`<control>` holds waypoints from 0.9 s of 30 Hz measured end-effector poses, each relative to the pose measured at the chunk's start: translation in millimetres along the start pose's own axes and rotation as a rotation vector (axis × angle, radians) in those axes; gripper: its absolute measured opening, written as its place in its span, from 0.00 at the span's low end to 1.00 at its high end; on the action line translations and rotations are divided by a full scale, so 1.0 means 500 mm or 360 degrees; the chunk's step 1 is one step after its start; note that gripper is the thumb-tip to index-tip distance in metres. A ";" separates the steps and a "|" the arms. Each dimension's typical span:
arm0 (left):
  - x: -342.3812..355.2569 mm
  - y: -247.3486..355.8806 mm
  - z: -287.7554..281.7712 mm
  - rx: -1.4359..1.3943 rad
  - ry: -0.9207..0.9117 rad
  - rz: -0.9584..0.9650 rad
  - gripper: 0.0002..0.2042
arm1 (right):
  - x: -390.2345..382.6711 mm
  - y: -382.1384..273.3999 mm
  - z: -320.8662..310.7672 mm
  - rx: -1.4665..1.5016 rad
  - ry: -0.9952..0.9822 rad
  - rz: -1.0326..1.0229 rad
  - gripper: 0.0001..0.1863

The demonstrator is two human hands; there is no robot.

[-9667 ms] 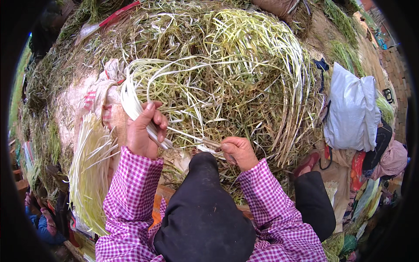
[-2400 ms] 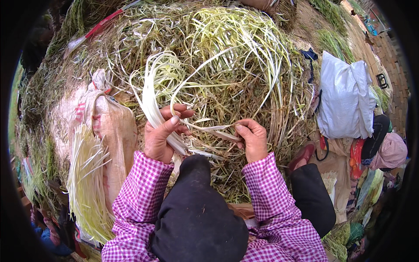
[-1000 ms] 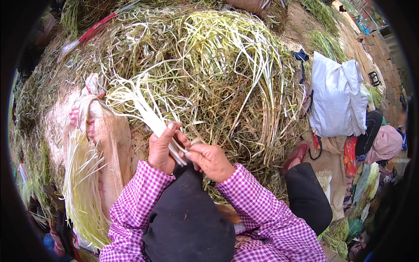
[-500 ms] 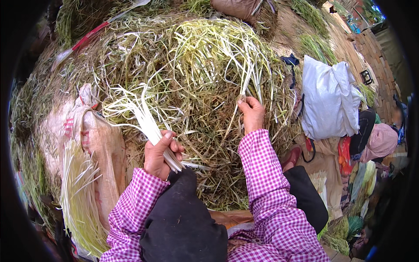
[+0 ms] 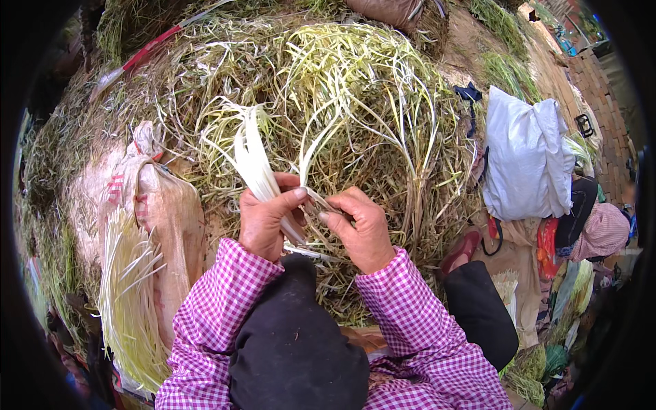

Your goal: The person sits on the ground and sorts through a large pile of dried plant fibers. They pick up strands, separate them by hand, and place the sorted fibers into a pile beside them.

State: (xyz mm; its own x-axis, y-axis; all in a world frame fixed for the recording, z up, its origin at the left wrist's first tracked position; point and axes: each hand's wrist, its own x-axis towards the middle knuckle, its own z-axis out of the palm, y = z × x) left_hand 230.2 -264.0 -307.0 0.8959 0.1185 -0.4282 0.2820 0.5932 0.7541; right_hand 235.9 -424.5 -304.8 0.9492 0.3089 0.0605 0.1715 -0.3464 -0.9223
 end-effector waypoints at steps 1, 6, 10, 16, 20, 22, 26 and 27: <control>-0.004 0.020 -0.006 -0.0059 -0.0030 0.0109 0.10 | 0.004 0.009 -0.009 -0.0189 0.0021 -0.0086 0.13; 0.009 0.077 -0.028 -0.0210 0.0057 0.0370 0.11 | -0.027 0.154 -0.077 -0.0642 -0.0651 0.0746 0.19; 0.007 0.044 -0.030 -0.0104 0.0100 0.0208 0.11 | -0.052 0.131 -0.087 -0.1161 -0.0840 0.0826 0.23; 0.004 -0.003 0.007 0.0145 -0.0099 -0.0052 0.09 | 0.004 0.032 -0.064 -0.0347 0.0016 0.0094 0.19; 0.004 -0.029 0.025 0.0300 -0.0122 -0.0017 0.07 | 0.033 0.017 0.018 0.0284 0.0192 0.0185 0.10; 0.008 -0.033 0.029 0.0381 -0.0046 -0.0019 0.07 | 0.029 0.031 0.034 0.0772 0.0394 0.0300 0.08; 0.030 -0.048 0.002 0.0529 0.0141 -0.0011 0.07 | 0.014 0.039 0.003 0.1287 0.0762 0.0415 0.06; 0.040 -0.056 -0.013 0.0565 0.0186 0.0006 0.07 | 0.010 0.044 -0.013 0.1295 0.0800 0.0397 0.06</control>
State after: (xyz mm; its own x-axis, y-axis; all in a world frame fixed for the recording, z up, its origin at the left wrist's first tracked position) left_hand 237.8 -273.2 -339.9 0.8575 0.2223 -0.4639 0.3989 0.2821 0.8725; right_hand 246.2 -436.1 -322.4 0.9674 -0.1677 -0.1900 -0.1036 0.4226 -0.9004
